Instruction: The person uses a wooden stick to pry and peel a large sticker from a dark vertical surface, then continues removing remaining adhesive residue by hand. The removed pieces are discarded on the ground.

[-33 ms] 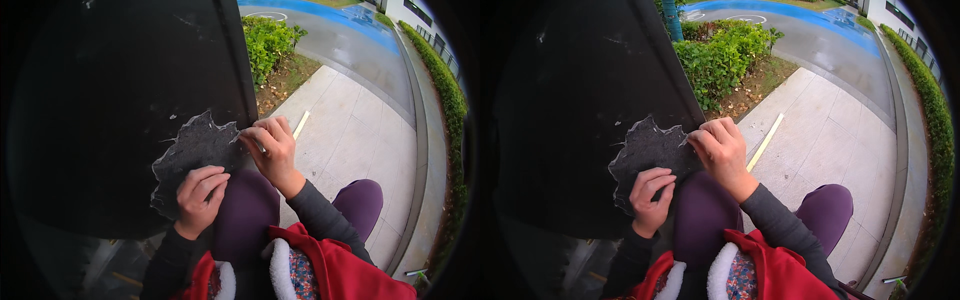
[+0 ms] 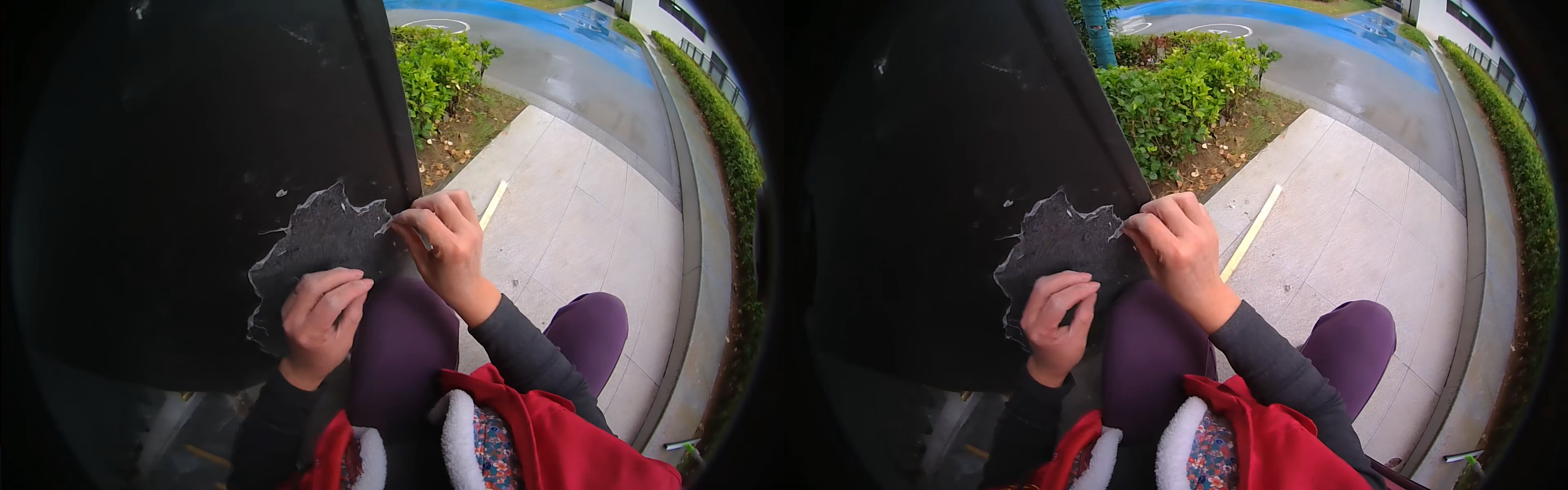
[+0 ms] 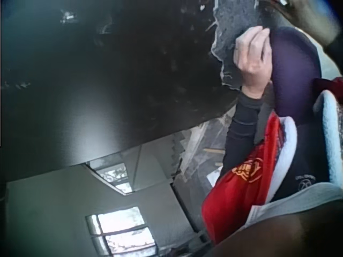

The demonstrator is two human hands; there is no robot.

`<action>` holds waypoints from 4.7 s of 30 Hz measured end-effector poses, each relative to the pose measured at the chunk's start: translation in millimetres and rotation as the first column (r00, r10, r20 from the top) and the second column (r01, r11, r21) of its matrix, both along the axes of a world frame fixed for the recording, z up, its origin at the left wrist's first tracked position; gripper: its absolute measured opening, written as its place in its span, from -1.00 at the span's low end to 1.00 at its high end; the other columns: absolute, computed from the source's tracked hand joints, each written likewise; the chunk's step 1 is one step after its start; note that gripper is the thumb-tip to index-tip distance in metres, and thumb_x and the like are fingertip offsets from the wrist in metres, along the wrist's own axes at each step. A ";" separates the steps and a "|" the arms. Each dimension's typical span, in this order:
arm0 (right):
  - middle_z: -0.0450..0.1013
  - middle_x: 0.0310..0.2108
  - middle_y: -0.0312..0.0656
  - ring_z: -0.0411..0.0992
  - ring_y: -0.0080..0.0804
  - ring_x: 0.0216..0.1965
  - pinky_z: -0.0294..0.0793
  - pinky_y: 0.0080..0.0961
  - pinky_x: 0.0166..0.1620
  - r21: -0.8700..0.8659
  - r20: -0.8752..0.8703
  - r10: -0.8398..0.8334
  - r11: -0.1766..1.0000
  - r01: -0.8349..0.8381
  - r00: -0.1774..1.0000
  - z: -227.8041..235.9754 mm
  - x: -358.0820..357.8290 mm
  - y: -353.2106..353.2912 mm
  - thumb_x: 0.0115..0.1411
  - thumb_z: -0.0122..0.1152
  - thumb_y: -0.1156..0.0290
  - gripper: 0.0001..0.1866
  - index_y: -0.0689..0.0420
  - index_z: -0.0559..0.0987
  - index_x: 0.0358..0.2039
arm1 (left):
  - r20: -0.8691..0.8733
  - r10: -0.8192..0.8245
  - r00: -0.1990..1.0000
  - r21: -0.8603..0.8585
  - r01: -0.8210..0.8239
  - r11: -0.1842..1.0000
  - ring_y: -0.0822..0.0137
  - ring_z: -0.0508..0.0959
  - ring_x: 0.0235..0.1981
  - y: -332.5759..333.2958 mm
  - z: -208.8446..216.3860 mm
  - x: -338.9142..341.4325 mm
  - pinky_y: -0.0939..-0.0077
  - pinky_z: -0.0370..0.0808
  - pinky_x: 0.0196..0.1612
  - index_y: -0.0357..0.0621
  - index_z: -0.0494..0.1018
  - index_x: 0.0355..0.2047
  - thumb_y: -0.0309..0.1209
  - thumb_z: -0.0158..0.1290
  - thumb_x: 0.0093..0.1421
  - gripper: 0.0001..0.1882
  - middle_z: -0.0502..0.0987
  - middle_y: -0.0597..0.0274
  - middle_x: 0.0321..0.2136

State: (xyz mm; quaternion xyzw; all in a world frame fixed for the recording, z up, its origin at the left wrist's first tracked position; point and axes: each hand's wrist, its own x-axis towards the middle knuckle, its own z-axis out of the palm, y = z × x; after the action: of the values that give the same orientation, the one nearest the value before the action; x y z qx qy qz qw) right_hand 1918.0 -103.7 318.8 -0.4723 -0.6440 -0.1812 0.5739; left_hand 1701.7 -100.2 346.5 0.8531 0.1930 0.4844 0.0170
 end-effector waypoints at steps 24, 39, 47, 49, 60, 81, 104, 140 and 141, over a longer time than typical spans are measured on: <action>0.50 -0.29 -0.11 0.46 -0.06 -0.19 0.53 -0.19 -0.10 -0.049 -0.168 0.033 0.998 -0.042 0.985 -16.9 85.9 -79.3 0.13 0.42 0.58 -0.79 0.19 0.59 -0.24 | -0.601 0.432 0.673 0.708 0.198 0.677 0.36 0.41 -0.19 -16.6 68.3 155.7 0.45 0.34 -0.13 -0.01 0.52 -0.45 -0.36 0.13 0.08 -0.95 0.36 0.35 -0.35; 0.50 -0.29 -0.10 0.47 -0.03 -0.21 0.52 -0.18 -0.14 -0.038 -0.228 0.086 0.995 -0.097 0.970 -14.7 85.8 -83.5 0.15 0.40 0.60 -0.84 0.20 0.57 -0.29 | -0.670 0.286 0.685 0.623 0.309 0.719 0.40 0.45 -0.13 -21.1 106.8 159.6 0.45 0.36 -0.06 0.03 0.50 -0.37 -0.33 0.12 0.14 -0.93 0.37 0.37 -0.30; 0.54 -0.25 -0.14 0.49 -0.09 -0.17 0.51 -0.18 -0.12 -0.006 -0.253 0.096 0.995 -0.100 0.963 24.0 83.3 -108.6 0.10 0.51 0.49 -0.75 0.17 0.61 -0.24 | -0.699 0.492 0.519 0.706 0.390 0.591 0.35 0.42 -0.18 -42.5 141.1 152.3 0.46 0.31 -0.14 0.00 0.55 -0.44 -0.30 0.13 0.14 -0.90 0.37 0.36 -0.35; 0.57 -0.24 -0.19 0.51 -0.12 -0.15 0.50 -0.20 -0.12 0.108 -0.278 0.028 0.994 0.003 0.960 28.5 84.1 -111.4 0.05 0.56 0.44 -0.71 0.14 0.64 -0.23 | -0.684 0.464 0.564 0.704 0.340 0.624 0.35 0.42 -0.18 -47.2 142.0 149.8 0.45 0.31 -0.14 0.00 0.54 -0.44 -0.31 0.13 0.14 -0.91 0.36 0.35 -0.35; 0.53 -0.38 -0.21 0.51 -0.15 -0.26 0.50 -0.26 -0.20 0.004 -0.375 0.040 0.999 -0.041 0.926 2.9 91.4 -95.5 0.07 0.48 0.54 -0.84 0.11 0.62 -0.38 | -0.480 0.258 0.839 0.642 0.136 0.754 0.41 0.58 -0.18 -56.3 136.1 162.7 0.39 0.39 -0.08 0.03 0.62 -0.25 -0.38 0.17 0.08 -0.81 0.55 0.45 -0.26; 0.58 -0.25 -0.29 0.51 -0.23 -0.17 0.48 -0.28 -0.14 0.167 -0.188 0.055 0.986 -0.023 0.981 42.8 63.9 -105.9 0.03 0.58 0.46 -0.71 0.06 0.72 -0.20 | -0.513 0.342 0.788 0.538 -0.015 0.843 0.36 0.51 -0.29 -76.9 111.7 92.8 0.36 0.33 -0.14 0.05 0.59 -0.32 -0.37 0.37 0.04 -0.80 0.49 0.47 -0.35; 0.59 -0.14 -0.34 0.54 -0.32 -0.07 0.47 -0.31 -0.06 0.209 0.020 -0.041 0.977 0.036 0.999 77.6 -96.5 -10.6 0.12 0.48 0.43 -0.62 0.04 0.73 -0.01 | -0.153 0.393 0.906 0.311 -0.334 0.890 0.39 0.57 -0.29 -22.9 94.4 -100.7 0.35 0.33 -0.07 0.09 0.71 -0.27 -0.29 0.44 0.12 -0.82 0.61 0.49 -0.37; 0.56 -0.25 -0.29 0.53 -0.24 -0.16 0.48 -0.33 -0.12 0.231 0.297 0.047 0.966 -0.119 0.954 124.3 -266.6 -2.8 -0.04 0.55 0.48 -0.68 0.04 0.73 -0.21 | 0.094 0.570 0.816 0.382 -0.558 0.737 0.44 0.50 -0.24 -3.5 116.6 -283.1 0.38 0.29 0.00 0.21 0.73 -0.27 -0.37 0.51 0.02 -0.74 0.52 0.59 -0.35; 0.57 -0.27 -0.28 0.53 -0.22 -0.17 0.49 -0.32 -0.13 0.235 0.330 0.037 0.965 -0.120 0.943 126.6 -267.1 0.7 -0.09 0.56 0.49 -0.65 0.04 0.74 -0.21 | 0.082 0.565 0.821 0.392 -0.548 0.739 0.45 0.50 -0.24 -1.1 116.1 -282.1 0.38 0.28 0.00 0.22 0.73 -0.27 -0.36 0.51 0.02 -0.74 0.52 0.60 -0.35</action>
State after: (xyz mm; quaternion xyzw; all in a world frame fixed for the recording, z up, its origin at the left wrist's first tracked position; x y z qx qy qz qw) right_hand 1650.8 -103.0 445.4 -0.3336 -0.7193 -0.3129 0.5229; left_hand 1419.6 -101.3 462.6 0.7516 0.3363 0.4777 -0.3064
